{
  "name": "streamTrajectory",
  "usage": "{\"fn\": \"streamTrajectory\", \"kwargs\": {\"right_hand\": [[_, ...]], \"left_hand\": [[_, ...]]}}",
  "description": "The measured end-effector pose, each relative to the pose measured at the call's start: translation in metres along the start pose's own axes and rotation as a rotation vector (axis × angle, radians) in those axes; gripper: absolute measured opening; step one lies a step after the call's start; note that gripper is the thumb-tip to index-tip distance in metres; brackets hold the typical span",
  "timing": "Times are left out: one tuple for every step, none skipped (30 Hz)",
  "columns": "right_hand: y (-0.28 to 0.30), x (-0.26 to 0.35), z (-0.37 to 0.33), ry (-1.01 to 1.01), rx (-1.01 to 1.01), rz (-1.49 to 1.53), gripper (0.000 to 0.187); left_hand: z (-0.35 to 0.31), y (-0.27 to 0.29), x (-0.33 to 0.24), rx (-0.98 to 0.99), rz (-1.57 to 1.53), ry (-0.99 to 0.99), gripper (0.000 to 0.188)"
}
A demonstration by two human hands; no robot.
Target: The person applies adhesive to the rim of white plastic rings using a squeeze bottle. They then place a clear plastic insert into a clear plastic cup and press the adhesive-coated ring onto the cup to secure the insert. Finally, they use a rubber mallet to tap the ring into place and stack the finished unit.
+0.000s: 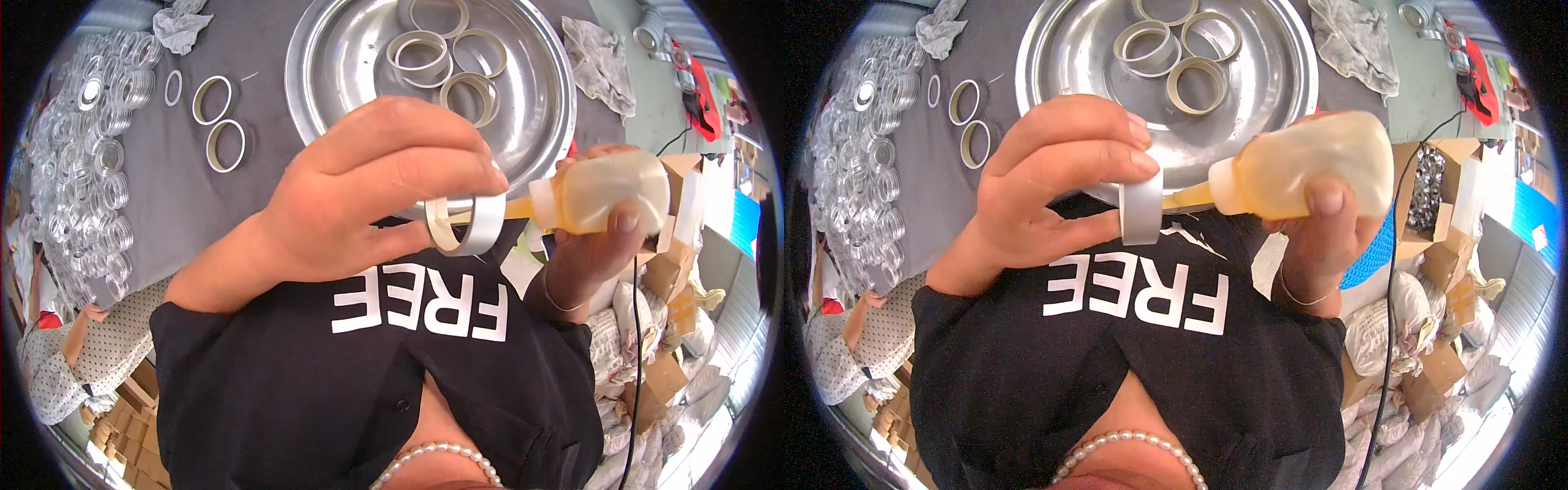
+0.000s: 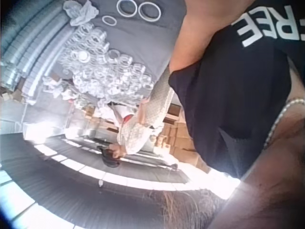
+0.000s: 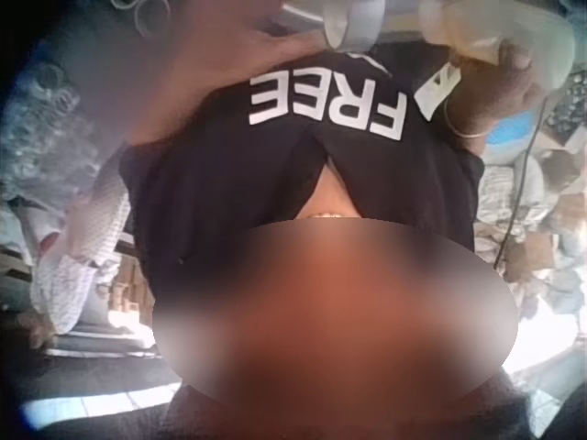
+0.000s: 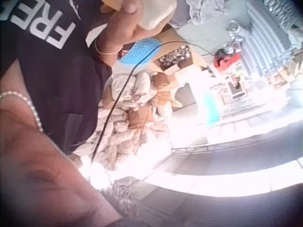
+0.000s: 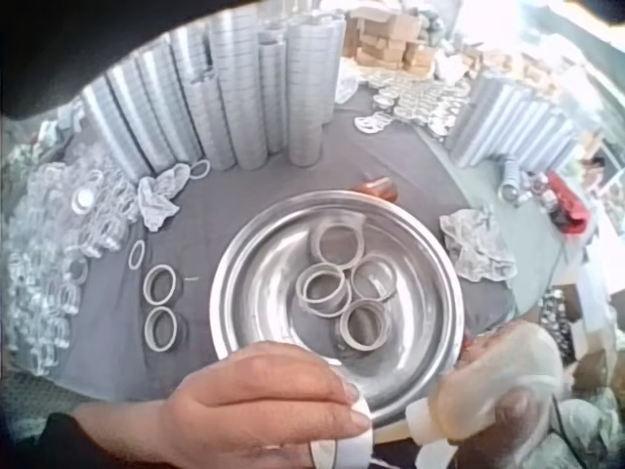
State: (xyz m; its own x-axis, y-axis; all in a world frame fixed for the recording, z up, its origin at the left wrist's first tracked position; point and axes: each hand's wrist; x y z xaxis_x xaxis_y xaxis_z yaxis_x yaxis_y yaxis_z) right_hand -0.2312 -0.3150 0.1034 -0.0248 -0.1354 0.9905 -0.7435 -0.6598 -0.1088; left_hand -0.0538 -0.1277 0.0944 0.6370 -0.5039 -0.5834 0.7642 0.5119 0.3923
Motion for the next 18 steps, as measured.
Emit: {"fn": "streamTrajectory", "kwargs": {"right_hand": [[-0.003, 0.001, -0.001, -0.073, -0.042, 0.023, 0.062], [-0.005, 0.001, -0.002, -0.143, -0.086, 0.050, 0.059], [-0.005, 0.000, 0.003, -0.200, -0.082, 0.075, 0.056], [-0.003, -0.001, 0.007, -0.286, -0.028, 0.140, 0.054], [-0.001, -0.002, 0.011, -0.373, 0.020, 0.204, 0.053], [0.003, -0.004, 0.015, -0.489, 0.121, 0.306, 0.054], [0.005, -0.007, 0.018, -0.604, 0.224, 0.408, 0.054], [0.003, -0.012, 0.021, -0.664, 0.243, 0.521, 0.056], [0.000, -0.019, 0.022, -0.723, 0.264, 0.634, 0.057], [-0.002, -0.025, 0.024, -0.783, 0.285, 0.748, 0.059], [-0.003, -0.029, 0.025, -0.753, 0.262, 0.753, 0.059], [-0.001, -0.032, 0.029, -0.673, 0.207, 0.769, 0.059], [0.004, -0.036, 0.033, -0.593, 0.150, 0.785, 0.058], [0.011, -0.037, 0.037, -0.511, 0.093, 0.800, 0.057], [0.020, -0.035, 0.039, -0.480, 0.144, 0.875, 0.056], [0.027, -0.034, 0.040, -0.435, 0.151, 0.896, 0.057], [0.032, -0.031, 0.042, -0.392, 0.161, 0.919, 0.057], [0.037, -0.029, 0.042, -0.352, 0.173, 0.939, 0.057]], "left_hand": [[-0.002, -0.002, 0.004, -0.003, -0.010, -0.040, 0.039], [-0.002, -0.003, 0.006, -0.006, -0.021, -0.081, 0.037], [-0.003, -0.004, 0.008, -0.009, -0.032, -0.120, 0.035], [-0.003, -0.005, 0.009, -0.014, -0.041, -0.158, 0.034], [-0.002, -0.005, 0.009, -0.018, -0.045, -0.188, 0.033], [-0.002, -0.006, 0.009, -0.025, -0.050, -0.217, 0.032], [-0.004, -0.009, 0.006, -0.034, -0.049, -0.236, 0.032], [-0.003, -0.009, 0.008, -0.030, -0.031, -0.235, 0.033], [-0.002, -0.008, 0.010, -0.026, -0.011, -0.234, 0.034], [-0.001, -0.007, 0.012, -0.021, 0.009, -0.233, 0.036], [-0.003, -0.002, 0.015, -0.009, 0.042, -0.182, 0.038], [-0.004, 0.005, 0.017, 0.001, 0.068, -0.138, 0.041], [-0.003, 0.023, 0.014, -0.026, 0.165, 0.001, 0.055], [-0.010, 0.038, 0.023, -0.134, 0.272, 0.183, 0.063], [-0.013, 0.058, 0.035, -0.189, 0.372, 0.310, 0.065], [-0.022, 0.076, 0.051, -0.209, 0.508, 0.439, 0.064], [-0.033, 0.095, 0.068, -0.229, 0.648, 0.570, 0.062], [-0.059, 0.122, 0.094, -0.105, 0.762, 0.630, 0.061]]}}
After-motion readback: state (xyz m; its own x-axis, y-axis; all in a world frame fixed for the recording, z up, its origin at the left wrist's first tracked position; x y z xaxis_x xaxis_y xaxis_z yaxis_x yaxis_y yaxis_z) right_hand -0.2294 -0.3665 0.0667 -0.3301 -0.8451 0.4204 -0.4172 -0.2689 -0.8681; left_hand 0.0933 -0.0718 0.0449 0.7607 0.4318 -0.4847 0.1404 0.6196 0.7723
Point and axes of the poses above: each hand's wrist, its own z-axis towards the middle knuckle, its own y-axis out of the back of the hand, x = y × z, and after that the axes turned 11 degrees about -y, right-handed
